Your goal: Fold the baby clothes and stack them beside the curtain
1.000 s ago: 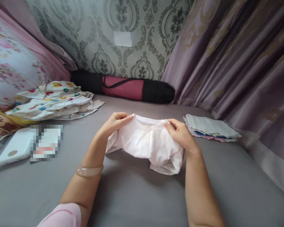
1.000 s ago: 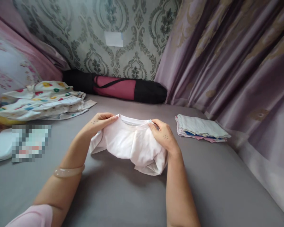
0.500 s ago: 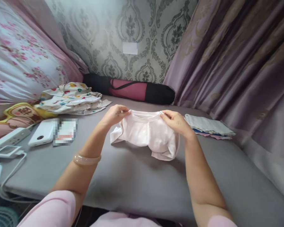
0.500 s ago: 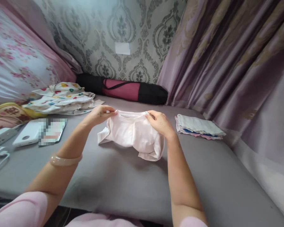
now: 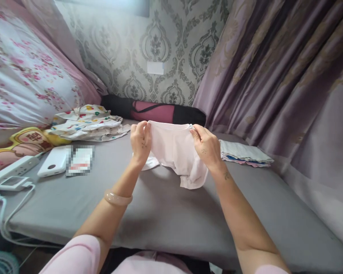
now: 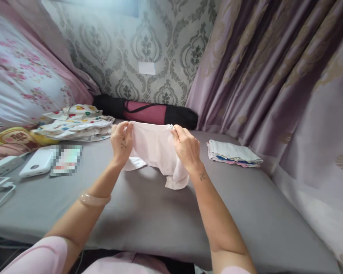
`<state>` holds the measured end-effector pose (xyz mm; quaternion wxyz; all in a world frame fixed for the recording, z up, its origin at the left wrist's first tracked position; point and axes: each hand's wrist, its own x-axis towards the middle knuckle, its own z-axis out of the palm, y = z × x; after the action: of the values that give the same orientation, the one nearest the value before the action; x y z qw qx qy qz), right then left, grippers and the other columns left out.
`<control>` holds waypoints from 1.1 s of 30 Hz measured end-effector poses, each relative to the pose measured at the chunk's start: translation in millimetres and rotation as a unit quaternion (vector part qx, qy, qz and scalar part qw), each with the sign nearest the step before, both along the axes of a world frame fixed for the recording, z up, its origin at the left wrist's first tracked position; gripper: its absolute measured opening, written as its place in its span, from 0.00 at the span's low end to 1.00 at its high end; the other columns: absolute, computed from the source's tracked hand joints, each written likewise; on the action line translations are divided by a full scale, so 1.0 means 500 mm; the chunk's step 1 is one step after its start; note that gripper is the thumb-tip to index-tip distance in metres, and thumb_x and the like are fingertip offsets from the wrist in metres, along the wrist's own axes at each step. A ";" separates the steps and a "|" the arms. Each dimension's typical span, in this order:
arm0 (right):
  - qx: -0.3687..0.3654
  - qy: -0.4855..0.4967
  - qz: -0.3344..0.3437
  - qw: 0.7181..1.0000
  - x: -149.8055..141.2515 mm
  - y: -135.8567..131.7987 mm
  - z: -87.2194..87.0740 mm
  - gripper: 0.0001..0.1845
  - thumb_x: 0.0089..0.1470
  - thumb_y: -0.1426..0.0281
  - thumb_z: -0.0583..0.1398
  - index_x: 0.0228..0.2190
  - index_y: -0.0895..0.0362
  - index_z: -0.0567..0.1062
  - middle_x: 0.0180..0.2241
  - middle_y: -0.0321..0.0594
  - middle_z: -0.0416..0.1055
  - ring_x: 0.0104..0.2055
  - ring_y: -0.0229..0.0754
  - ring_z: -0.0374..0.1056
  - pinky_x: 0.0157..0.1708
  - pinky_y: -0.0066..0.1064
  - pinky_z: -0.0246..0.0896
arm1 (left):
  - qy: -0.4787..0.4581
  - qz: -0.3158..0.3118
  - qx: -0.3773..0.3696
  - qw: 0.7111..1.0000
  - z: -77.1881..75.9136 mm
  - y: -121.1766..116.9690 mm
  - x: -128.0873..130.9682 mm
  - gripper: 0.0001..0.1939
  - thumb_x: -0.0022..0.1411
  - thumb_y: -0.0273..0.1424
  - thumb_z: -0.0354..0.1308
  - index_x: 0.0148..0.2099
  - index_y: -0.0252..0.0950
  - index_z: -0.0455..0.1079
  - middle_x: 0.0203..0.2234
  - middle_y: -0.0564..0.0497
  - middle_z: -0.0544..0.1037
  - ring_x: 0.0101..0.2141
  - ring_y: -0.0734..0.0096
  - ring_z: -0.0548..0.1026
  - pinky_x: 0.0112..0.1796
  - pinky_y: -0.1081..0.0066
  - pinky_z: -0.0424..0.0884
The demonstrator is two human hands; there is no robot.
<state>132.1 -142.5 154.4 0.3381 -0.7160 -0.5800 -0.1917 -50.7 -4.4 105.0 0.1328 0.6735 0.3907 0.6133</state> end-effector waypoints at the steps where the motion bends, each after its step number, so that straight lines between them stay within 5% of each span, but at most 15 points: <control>1: 0.002 -0.016 -0.005 1.000 0.008 -0.004 0.004 0.22 0.67 0.55 0.47 0.52 0.49 0.73 0.43 0.42 0.76 0.46 0.47 0.71 0.38 0.30 0.61 | 0.016 0.013 0.048 0.999 0.013 0.003 -0.002 0.16 0.70 0.42 0.47 0.45 0.39 0.72 0.35 0.47 0.69 0.39 0.65 0.68 0.46 0.65 0.64; 5: 0.010 -0.068 -0.010 0.998 0.053 -0.017 0.049 0.24 0.67 0.53 0.46 0.54 0.50 0.71 0.44 0.42 0.74 0.45 0.45 0.72 0.36 0.28 0.61 | 0.110 0.027 0.223 0.968 0.106 0.027 -0.029 0.16 0.69 0.42 0.49 0.46 0.41 0.74 0.36 0.46 0.70 0.41 0.63 0.69 0.48 0.61 0.62; 11: 0.064 -0.140 0.000 0.988 0.089 -0.041 0.169 0.25 0.65 0.51 0.49 0.55 0.51 0.70 0.42 0.42 0.75 0.43 0.43 0.72 0.35 0.27 0.62 | 0.179 0.050 0.364 0.913 0.286 0.015 -0.073 0.20 0.69 0.46 0.50 0.47 0.36 0.74 0.36 0.47 0.72 0.42 0.60 0.72 0.49 0.51 0.60; 14: 0.079 -0.142 0.005 0.987 0.091 -0.038 0.184 0.25 0.66 0.52 0.49 0.55 0.50 0.69 0.44 0.41 0.75 0.45 0.45 0.71 0.36 0.29 0.63 | 0.192 0.027 0.357 0.914 0.310 0.019 -0.075 0.20 0.69 0.45 0.49 0.47 0.37 0.74 0.37 0.48 0.72 0.45 0.61 0.72 0.50 0.53 0.61; 17: 0.022 -0.132 0.025 0.991 0.100 -0.011 0.141 0.23 0.66 0.54 0.49 0.54 0.49 0.71 0.46 0.40 0.75 0.47 0.47 0.71 0.37 0.30 0.64 | 0.214 -0.077 0.266 0.937 0.253 0.059 -0.051 0.17 0.68 0.43 0.50 0.43 0.37 0.74 0.36 0.48 0.74 0.42 0.66 0.71 0.48 0.63 0.65; 20: -0.076 -0.101 0.037 0.991 0.117 0.028 0.064 0.19 0.66 0.57 0.50 0.50 0.47 0.74 0.46 0.39 0.76 0.48 0.47 0.72 0.39 0.31 0.63 | 0.232 -0.170 0.102 0.952 0.139 0.109 -0.018 0.15 0.63 0.43 0.54 0.37 0.37 0.74 0.31 0.50 0.74 0.35 0.69 0.71 0.39 0.71 0.66; 25: -0.245 -0.008 0.037 0.969 0.141 0.067 -0.048 0.17 0.64 0.59 0.53 0.47 0.48 0.76 0.45 0.41 0.78 0.47 0.49 0.72 0.39 0.33 0.61 | 0.311 -0.226 -0.097 0.918 -0.025 0.136 0.009 0.19 0.62 0.45 0.53 0.33 0.34 0.75 0.24 0.56 0.73 0.28 0.74 0.68 0.30 0.75 0.60; 28: -0.278 0.011 0.057 0.959 0.151 0.075 -0.080 0.17 0.63 0.59 0.53 0.45 0.49 0.78 0.44 0.42 0.79 0.45 0.47 0.72 0.40 0.32 0.61 | 0.311 -0.241 -0.107 0.913 -0.060 0.136 0.015 0.16 0.59 0.43 0.56 0.30 0.37 0.75 0.23 0.54 0.75 0.26 0.72 0.68 0.30 0.73 0.60; 33: -0.239 -0.025 0.067 0.968 0.153 0.076 -0.090 0.17 0.62 0.59 0.54 0.41 0.51 0.81 0.41 0.43 0.79 0.45 0.46 0.70 0.46 0.35 0.61 | 0.268 -0.243 -0.141 0.922 -0.056 0.126 0.019 0.12 0.56 0.41 0.59 0.29 0.38 0.74 0.23 0.50 0.77 0.23 0.70 0.71 0.28 0.72 0.62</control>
<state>208.8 -104.6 109.5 0.1544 -0.7301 -0.6643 -0.0425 -41.0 58.5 77.0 0.2619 0.8609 0.3188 0.2977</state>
